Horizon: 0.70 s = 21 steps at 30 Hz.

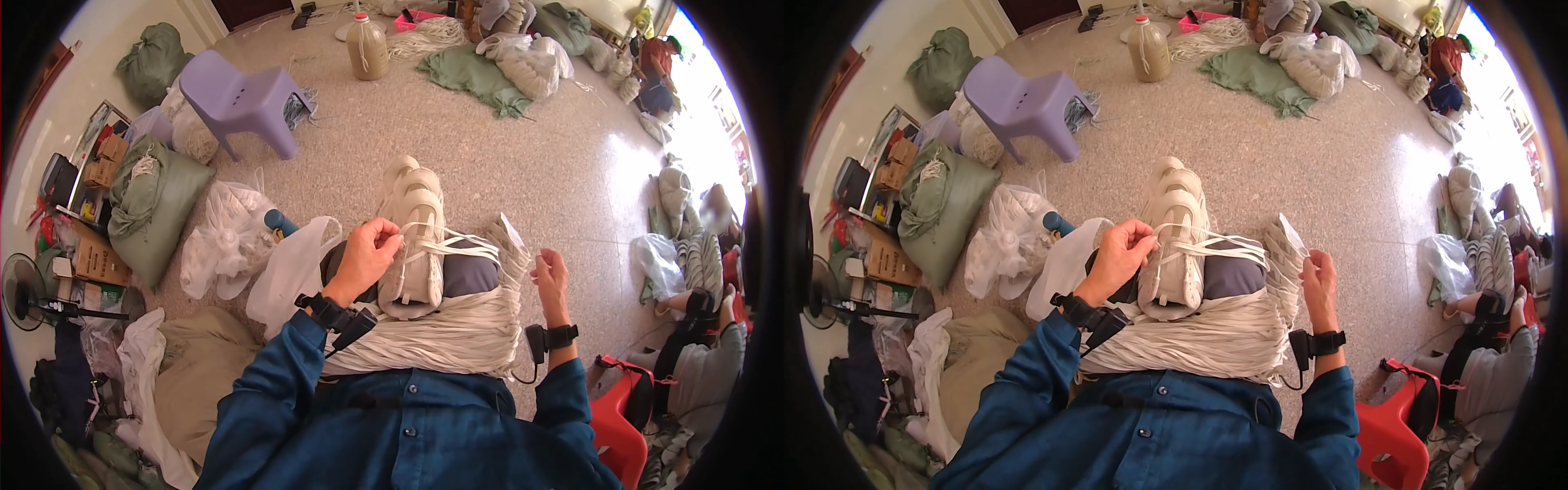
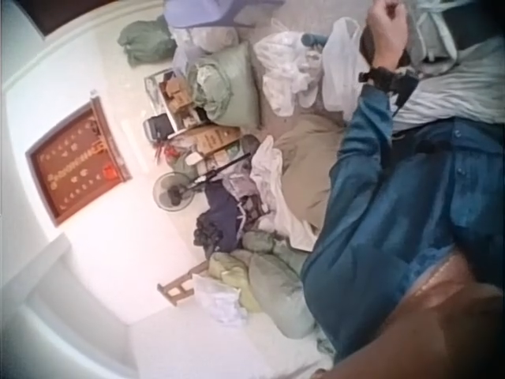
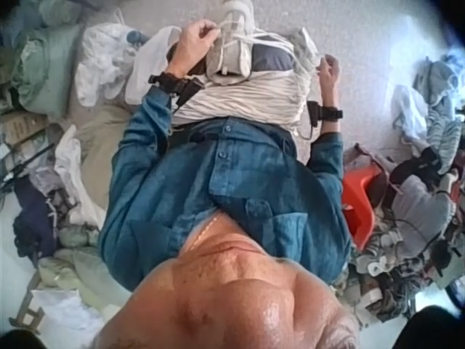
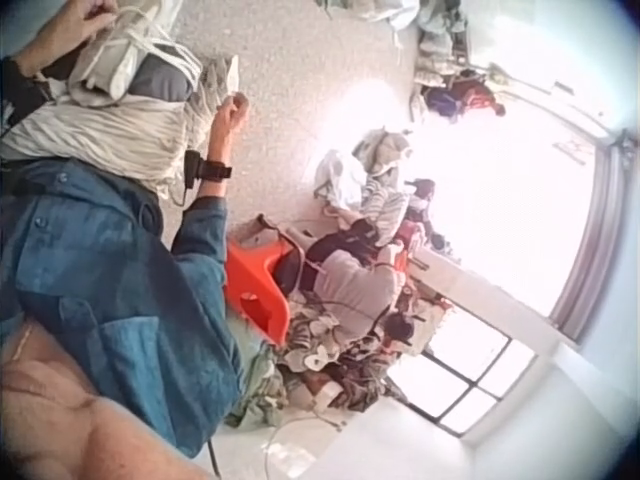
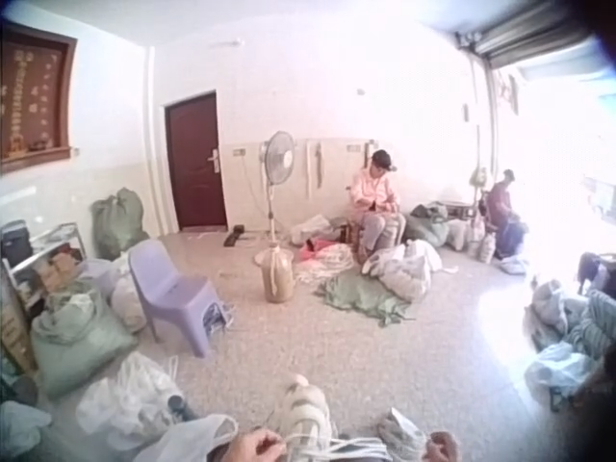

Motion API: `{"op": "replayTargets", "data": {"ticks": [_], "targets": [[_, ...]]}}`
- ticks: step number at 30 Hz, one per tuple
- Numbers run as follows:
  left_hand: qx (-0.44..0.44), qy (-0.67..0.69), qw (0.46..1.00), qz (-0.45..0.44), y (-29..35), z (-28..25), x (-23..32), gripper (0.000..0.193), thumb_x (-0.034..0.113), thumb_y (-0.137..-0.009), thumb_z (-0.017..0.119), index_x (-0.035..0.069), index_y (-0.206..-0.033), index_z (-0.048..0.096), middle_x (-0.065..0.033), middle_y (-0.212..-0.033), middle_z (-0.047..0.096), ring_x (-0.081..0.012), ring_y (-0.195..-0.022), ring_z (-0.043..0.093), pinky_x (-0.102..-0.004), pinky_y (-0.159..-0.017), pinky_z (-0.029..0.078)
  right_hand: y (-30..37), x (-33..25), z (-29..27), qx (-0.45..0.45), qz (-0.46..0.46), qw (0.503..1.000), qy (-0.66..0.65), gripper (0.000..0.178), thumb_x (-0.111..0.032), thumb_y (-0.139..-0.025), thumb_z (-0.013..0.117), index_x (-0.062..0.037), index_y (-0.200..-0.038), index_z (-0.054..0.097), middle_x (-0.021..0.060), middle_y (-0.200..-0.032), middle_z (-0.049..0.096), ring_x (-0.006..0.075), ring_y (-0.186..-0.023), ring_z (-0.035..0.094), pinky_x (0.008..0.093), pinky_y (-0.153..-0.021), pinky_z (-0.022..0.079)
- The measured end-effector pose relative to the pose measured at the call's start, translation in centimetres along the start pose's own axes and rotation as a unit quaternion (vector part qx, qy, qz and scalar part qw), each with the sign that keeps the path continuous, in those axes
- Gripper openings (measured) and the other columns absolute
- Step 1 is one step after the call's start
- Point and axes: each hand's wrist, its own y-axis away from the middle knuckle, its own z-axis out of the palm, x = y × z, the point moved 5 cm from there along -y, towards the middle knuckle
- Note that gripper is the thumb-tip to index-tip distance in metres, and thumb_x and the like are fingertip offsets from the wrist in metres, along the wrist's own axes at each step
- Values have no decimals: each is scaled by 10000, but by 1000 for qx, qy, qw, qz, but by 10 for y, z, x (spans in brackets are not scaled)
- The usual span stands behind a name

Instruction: Threading long white shoelaces through shoe uppers and organizing the bundle.

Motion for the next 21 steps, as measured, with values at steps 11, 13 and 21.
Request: {"op": "replayTargets", "data": {"ticks": [11, 13, 21], "targets": [[53, -82, 995, 32, 5, 1, -1, 71, 55, -929, 658, -11, -953, 667, -20, -761, 682, -76, -670, 612, -251, -628, 503, 22, -41, 22, -72, -96, 992, -30, 152, -103, -987, 572, -20, -1066, 671, 35, -902, 678, 109, -734, 620, 250, -669, 510], [60, -115, 990, 56, 6, 3, 3, 64, 53, -924, 657, -4, -954, 667, -40, -757, 682, -95, -663, 619, -260, -628, 503, 32, -53, 38, -83, -117, 989, -35, 137, -81, -980, 587, -21, -1070, 671, 25, -903, 678, 106, -736, 616, 248, -665, 505], [94, -297, 924, 222, 10, 14, 22, 55, 92, -884, 663, 38, -887, 651, -123, -849, 673, -348, -732, 646, -412, -646, 514, 100, -165, 137, -240, -377, 887, 117, 199, -46, -927, 589, -12, -1113, 652, 175, -883, 671, 333, -783, 670, 403, -674, 533]]}}
